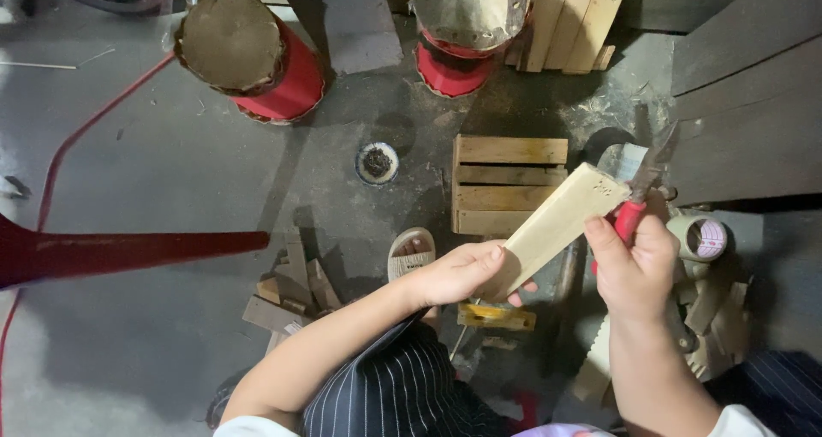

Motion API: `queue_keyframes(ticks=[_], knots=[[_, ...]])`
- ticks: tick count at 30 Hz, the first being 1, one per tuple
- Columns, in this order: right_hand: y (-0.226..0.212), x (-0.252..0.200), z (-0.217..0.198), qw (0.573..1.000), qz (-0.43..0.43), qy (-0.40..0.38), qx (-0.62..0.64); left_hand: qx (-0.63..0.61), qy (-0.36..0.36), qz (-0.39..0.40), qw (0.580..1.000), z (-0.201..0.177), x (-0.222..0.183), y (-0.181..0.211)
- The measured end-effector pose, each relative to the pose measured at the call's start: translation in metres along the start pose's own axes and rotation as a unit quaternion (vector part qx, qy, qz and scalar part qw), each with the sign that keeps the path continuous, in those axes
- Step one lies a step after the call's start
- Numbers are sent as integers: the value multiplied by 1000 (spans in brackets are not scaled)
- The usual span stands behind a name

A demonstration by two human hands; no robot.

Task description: Removing nails from a wooden plank using pliers and then sanding the surface with sandpaper.

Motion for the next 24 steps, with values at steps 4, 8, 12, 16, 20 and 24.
queue_keyframes(ticks=[4, 8, 12, 16, 20, 24], knots=[[-39, 8, 11, 988, -145, -31, -51, 3, -21, 8, 1000, 0, -2, 2], [-35, 12, 11, 983, -161, -29, -80, -67, -9, 15, 998, -4, 1, -7], [-44, 15, 17, 986, -137, -37, -84, -149, 68, 37, 986, -17, 6, 4], [-34, 17, 24, 991, -126, -38, -15, -288, 178, 90, 937, -38, 18, -27], [-15, 7, 45, 989, -137, -56, -10, -279, 199, 74, 937, -26, 17, -18], [-15, -6, 62, 991, -111, -81, -4, -243, 263, 97, 929, -40, 22, -24]])
Point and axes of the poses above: each hand's wrist, its own x-axis towards the middle knuckle, its own z-axis out of the palm, y = z × x, the point moved 4 cm from there along x, towards the middle knuckle, and after that the axes turned 6 degrees about y, right-handed, at the moved point
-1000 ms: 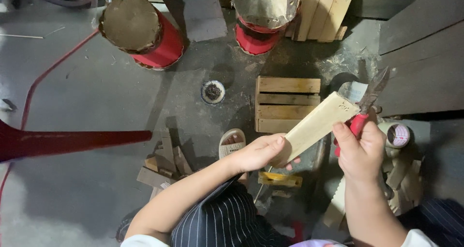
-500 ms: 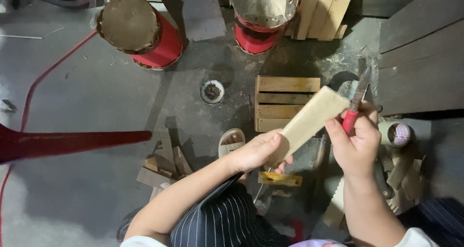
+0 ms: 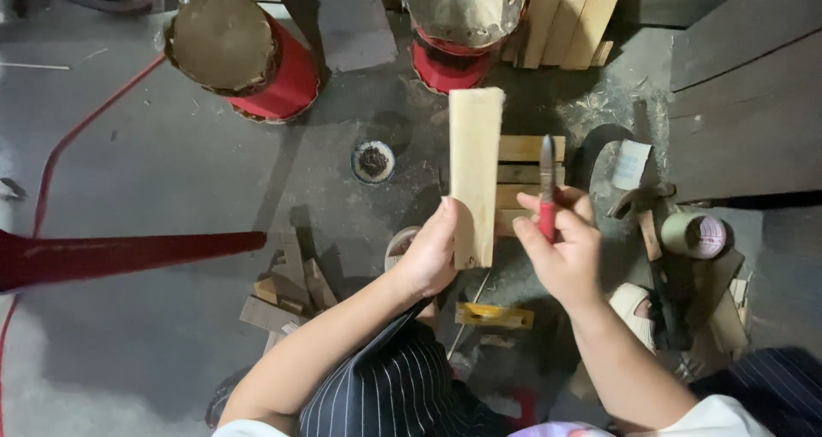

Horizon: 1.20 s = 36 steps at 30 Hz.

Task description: Removing nails from a wooden plank using pliers and then sanding the surface with sandpaper.

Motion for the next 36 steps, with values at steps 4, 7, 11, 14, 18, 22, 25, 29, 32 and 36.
queue_keyframes(ticks=[4, 7, 11, 14, 18, 22, 25, 29, 32, 36], knots=[[2, -9, 13, 999, 28, -15, 11, 30, 18, 40, 999, 19, -12, 29], [20, -23, 22, 999, 35, -32, 20, 24, 21, 59, 998, 2, -2, 13], [22, -24, 26, 996, 66, -53, 30, 25, 21, 72, 997, 5, -3, 15], [27, -27, 26, 992, 94, -64, 54, 15, 15, 76, 997, 2, -2, 14], [33, -32, 26, 989, 114, -77, 62, 4, 12, 93, 996, 8, -6, 28], [40, -37, 28, 990, 93, -91, 53, -9, 28, 125, 992, -9, -5, 35], [63, -50, 31, 989, 96, -104, 53, -23, 33, 148, 988, -17, -1, 30], [57, -49, 32, 989, 90, -108, 50, -23, 27, 146, 989, -5, -7, 39], [56, -49, 33, 988, 92, -112, 51, -46, 24, 151, 987, 5, -11, 45], [54, -50, 34, 987, 85, -115, 70, -42, 35, 145, 988, -16, -2, 34]])
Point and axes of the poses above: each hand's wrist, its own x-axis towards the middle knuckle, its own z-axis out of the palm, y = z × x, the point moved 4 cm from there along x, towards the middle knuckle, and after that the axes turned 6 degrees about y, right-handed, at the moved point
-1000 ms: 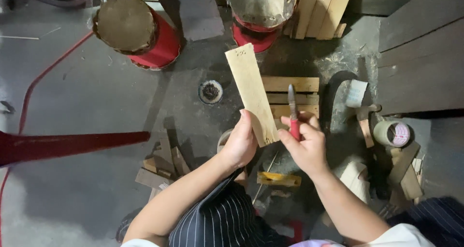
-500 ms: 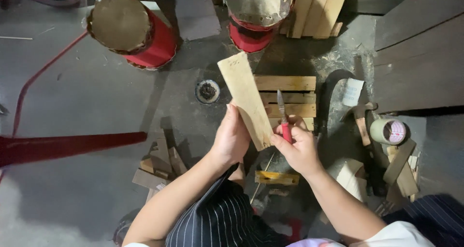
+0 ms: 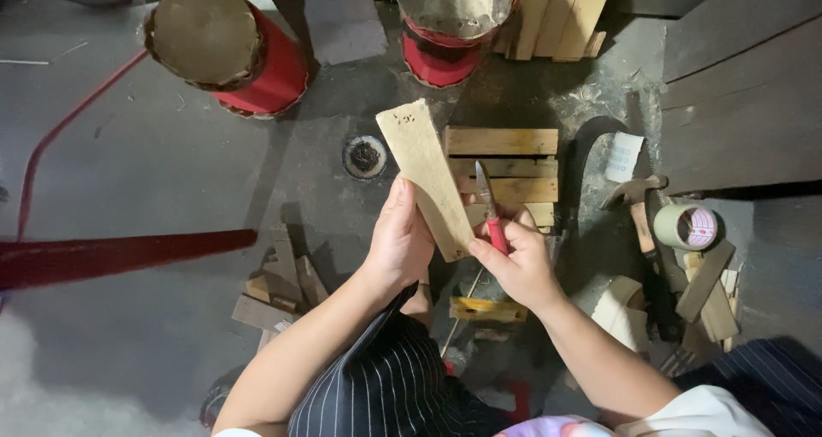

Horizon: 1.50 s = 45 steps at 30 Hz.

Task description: Removing nails from a wooden plank using pliers and then sanding the surface with sandpaper.

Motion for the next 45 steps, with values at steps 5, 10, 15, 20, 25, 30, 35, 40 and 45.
queue_keyframes(ticks=[5, 10, 15, 20, 25, 30, 35, 40, 45], knots=[[10, -8, 5, 1000, -6, 2, 5, 12, 28, -5, 1000, 7, -3, 5], [-2, -10, 8, 1000, -22, 6, 5, -6, 31, -26, 999, 4, 0, -1], [-40, -5, 5, 999, -38, 1, -17, 2, 97, -57, 994, 12, -3, 8], [-41, -9, -1, 998, -45, 8, -31, 3, 87, -76, 993, 16, -4, 3], [-51, -15, -6, 997, -42, 16, -62, 25, 76, -97, 992, 14, -7, 5], [-62, -20, -9, 995, -47, 24, -89, 12, 59, -74, 995, -7, 3, -9], [-69, -26, -9, 993, -61, 34, -99, -7, 52, -71, 996, -22, 5, -25], [-79, -30, -1, 986, -113, 31, -117, -47, 61, -73, 994, -20, -2, -30], [-88, -34, 7, 985, -130, 37, -103, -67, 55, -90, 992, 9, -15, 7]])
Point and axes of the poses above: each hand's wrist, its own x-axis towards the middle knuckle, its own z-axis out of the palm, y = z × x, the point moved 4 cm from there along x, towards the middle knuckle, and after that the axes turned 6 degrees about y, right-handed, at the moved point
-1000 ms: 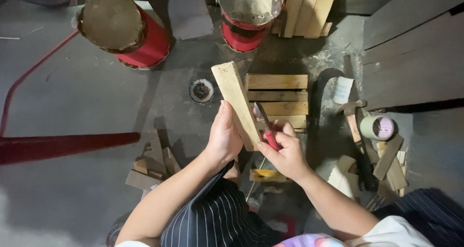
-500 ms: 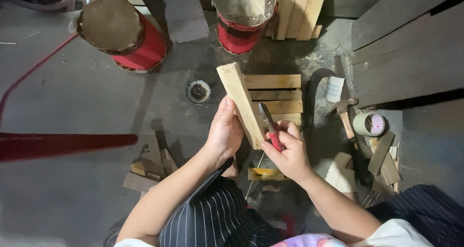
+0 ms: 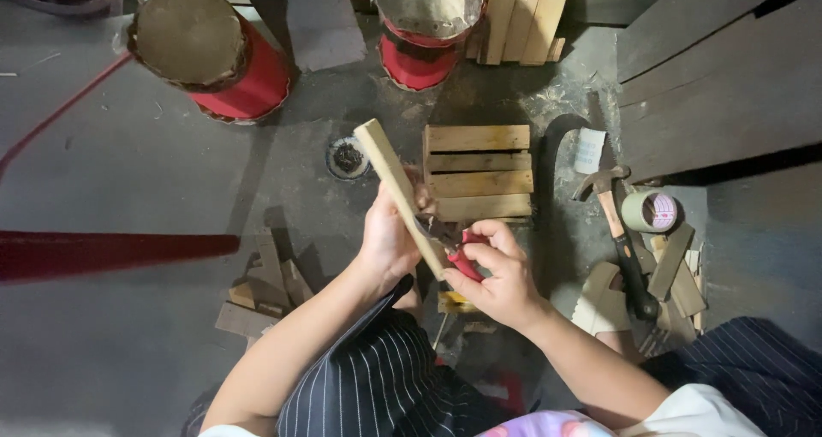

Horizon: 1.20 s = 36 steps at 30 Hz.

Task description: Removing nails from a wooden plank using pliers and then sanding the surface with sandpaper.

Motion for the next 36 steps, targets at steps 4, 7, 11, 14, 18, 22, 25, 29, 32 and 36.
queue_keyframes(ticks=[4, 7, 11, 14, 18, 22, 25, 29, 32, 36], knots=[[2, 2, -5, 1000, 16, 1, 24, -46, -67, -40, 996, 1, -6, 11], [9, 4, -8, 1000, 21, 8, 13, -68, -104, -59, 991, -4, -4, 5], [56, 3, -4, 999, 26, 19, -7, -73, -126, -67, 987, -2, -4, 5], [139, -1, 2, 992, 73, 23, -105, -65, -131, -68, 987, 1, -9, 10], [242, -18, 1, 948, 208, 42, -236, -73, -153, -89, 982, 11, -20, 18], [284, -29, 1, 900, 335, -35, -277, -88, -197, -116, 970, 15, -29, 17], [291, -34, 9, 891, 347, -24, -294, -82, -223, -115, 965, 11, -26, 14], [246, -16, 1, 849, 464, 15, -252, -89, -185, -98, 974, 10, -25, 22], [238, -8, -3, 794, 571, 36, -206, -103, -124, -59, 985, 9, -18, 37], [240, 3, 0, 789, 565, 11, -242, -104, -57, -24, 993, -1, -10, 43]])
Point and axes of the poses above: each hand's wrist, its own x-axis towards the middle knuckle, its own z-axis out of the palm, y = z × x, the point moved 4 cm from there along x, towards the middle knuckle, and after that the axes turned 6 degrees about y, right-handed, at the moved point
